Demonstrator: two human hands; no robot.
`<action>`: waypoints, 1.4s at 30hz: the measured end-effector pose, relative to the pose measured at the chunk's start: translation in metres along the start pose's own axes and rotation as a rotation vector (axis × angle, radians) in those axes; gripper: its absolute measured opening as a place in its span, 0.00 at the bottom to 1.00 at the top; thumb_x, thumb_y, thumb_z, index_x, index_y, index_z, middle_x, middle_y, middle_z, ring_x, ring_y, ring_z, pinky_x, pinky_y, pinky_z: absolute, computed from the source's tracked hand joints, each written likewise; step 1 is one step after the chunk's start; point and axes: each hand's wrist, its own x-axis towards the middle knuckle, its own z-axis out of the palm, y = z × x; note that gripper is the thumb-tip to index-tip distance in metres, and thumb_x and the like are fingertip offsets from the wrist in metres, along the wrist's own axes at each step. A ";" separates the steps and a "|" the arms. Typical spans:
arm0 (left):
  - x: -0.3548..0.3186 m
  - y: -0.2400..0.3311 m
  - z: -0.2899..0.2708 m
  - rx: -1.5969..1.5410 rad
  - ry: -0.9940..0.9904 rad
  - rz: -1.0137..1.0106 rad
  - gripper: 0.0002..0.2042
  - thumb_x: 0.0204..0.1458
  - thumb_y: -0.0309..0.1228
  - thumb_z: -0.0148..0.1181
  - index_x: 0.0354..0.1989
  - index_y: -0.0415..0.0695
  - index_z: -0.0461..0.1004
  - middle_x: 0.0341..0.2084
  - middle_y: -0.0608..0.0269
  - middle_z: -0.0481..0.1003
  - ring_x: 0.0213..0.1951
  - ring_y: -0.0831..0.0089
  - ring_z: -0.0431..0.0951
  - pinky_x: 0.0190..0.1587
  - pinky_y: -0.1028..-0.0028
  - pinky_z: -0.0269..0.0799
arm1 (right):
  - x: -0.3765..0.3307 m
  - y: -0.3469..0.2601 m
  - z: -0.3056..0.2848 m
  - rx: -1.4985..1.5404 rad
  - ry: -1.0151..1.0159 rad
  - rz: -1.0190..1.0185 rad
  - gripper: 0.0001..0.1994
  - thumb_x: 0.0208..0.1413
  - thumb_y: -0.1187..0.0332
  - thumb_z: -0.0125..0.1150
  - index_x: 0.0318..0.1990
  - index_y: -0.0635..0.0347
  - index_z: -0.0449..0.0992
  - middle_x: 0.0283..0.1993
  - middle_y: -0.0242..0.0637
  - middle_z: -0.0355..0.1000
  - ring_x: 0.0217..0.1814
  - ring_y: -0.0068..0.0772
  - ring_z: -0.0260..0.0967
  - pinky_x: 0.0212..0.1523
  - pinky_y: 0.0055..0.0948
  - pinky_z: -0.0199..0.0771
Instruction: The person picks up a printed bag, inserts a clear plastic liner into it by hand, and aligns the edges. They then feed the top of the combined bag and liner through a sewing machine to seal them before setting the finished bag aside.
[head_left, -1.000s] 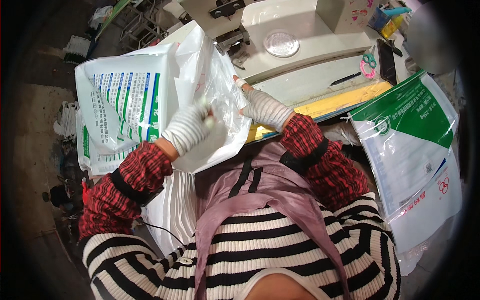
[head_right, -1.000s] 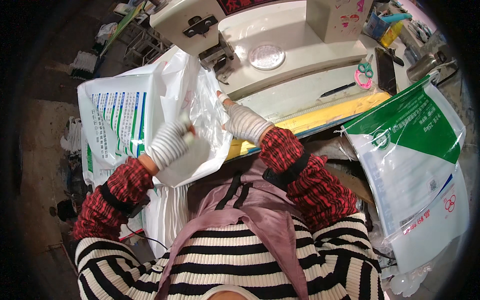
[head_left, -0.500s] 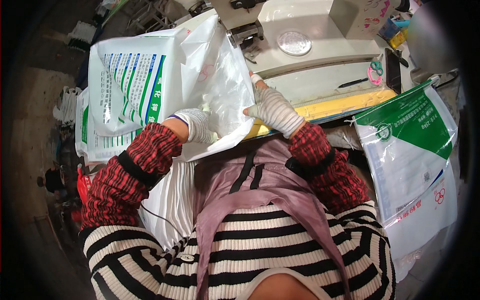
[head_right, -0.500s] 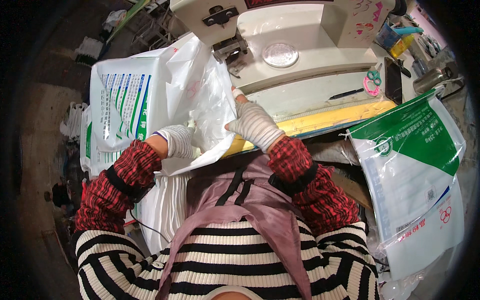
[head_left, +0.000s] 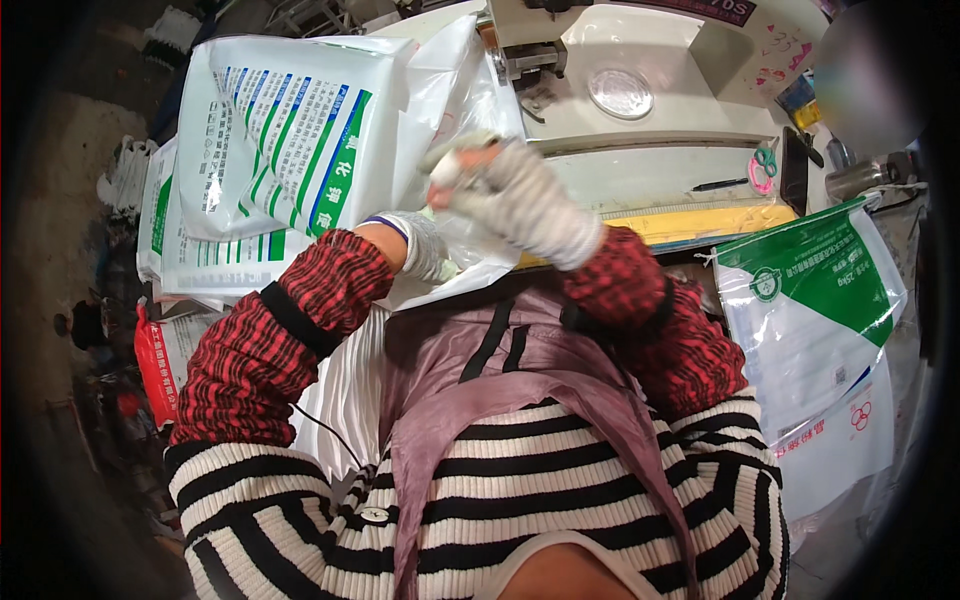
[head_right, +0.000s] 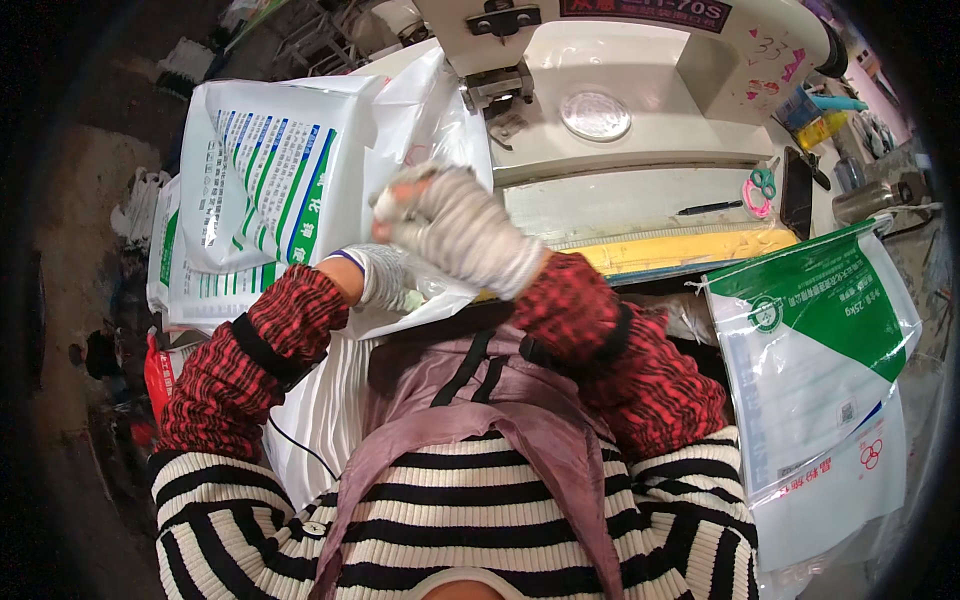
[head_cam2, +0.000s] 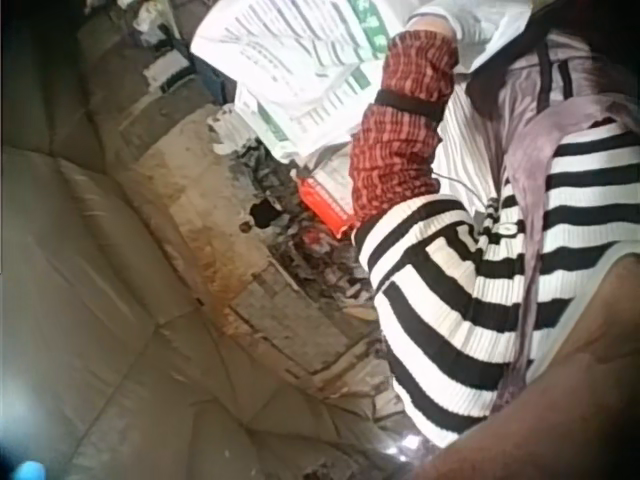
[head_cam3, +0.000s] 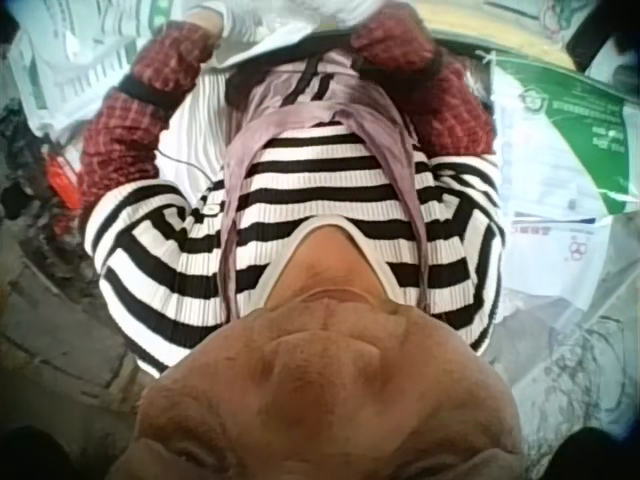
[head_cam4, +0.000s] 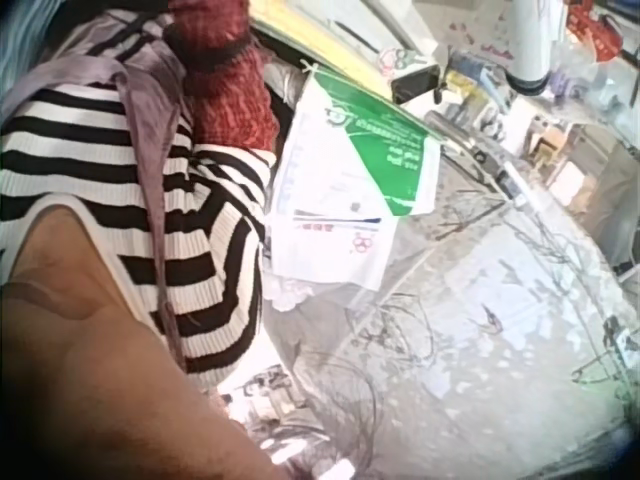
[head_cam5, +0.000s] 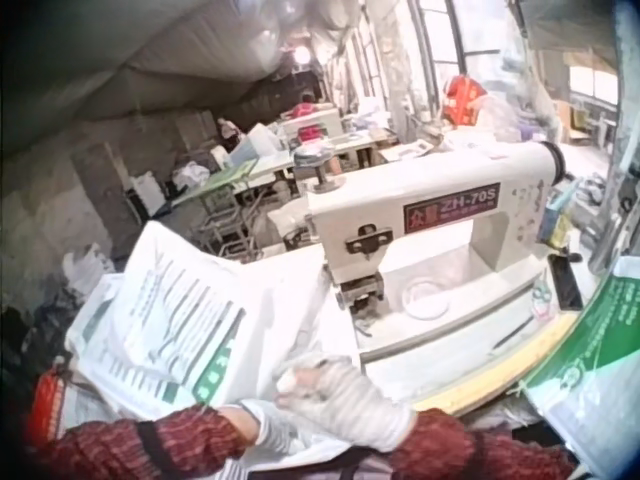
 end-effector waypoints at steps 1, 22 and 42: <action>-0.002 0.001 0.001 -0.006 0.004 -0.002 0.27 0.51 0.55 0.51 0.42 0.42 0.77 0.36 0.40 0.76 0.39 0.48 0.76 0.46 0.62 0.70 | 0.003 -0.008 -0.005 -0.001 -0.007 0.001 0.07 0.47 0.70 0.67 0.35 0.59 0.79 0.29 0.37 0.76 0.33 0.30 0.74 0.38 0.27 0.73; -0.023 0.027 -0.048 -0.209 0.115 -0.501 0.34 0.45 0.52 0.61 0.53 0.37 0.68 0.46 0.36 0.71 0.41 0.48 0.75 0.43 0.60 0.72 | -0.047 -0.026 -0.020 0.383 0.235 0.355 0.20 0.50 0.72 0.62 0.52 0.63 0.69 0.29 0.28 0.71 0.29 0.16 0.64 0.31 0.17 0.65; 0.028 0.062 -0.028 -0.849 0.759 -0.288 0.15 0.39 0.29 0.71 0.29 0.40 0.69 0.15 0.62 0.70 0.19 0.67 0.73 0.23 0.71 0.69 | -0.117 0.015 0.013 0.344 -0.082 0.786 0.12 0.47 0.71 0.61 0.39 0.65 0.71 0.30 0.28 0.71 0.28 0.18 0.64 0.31 0.21 0.68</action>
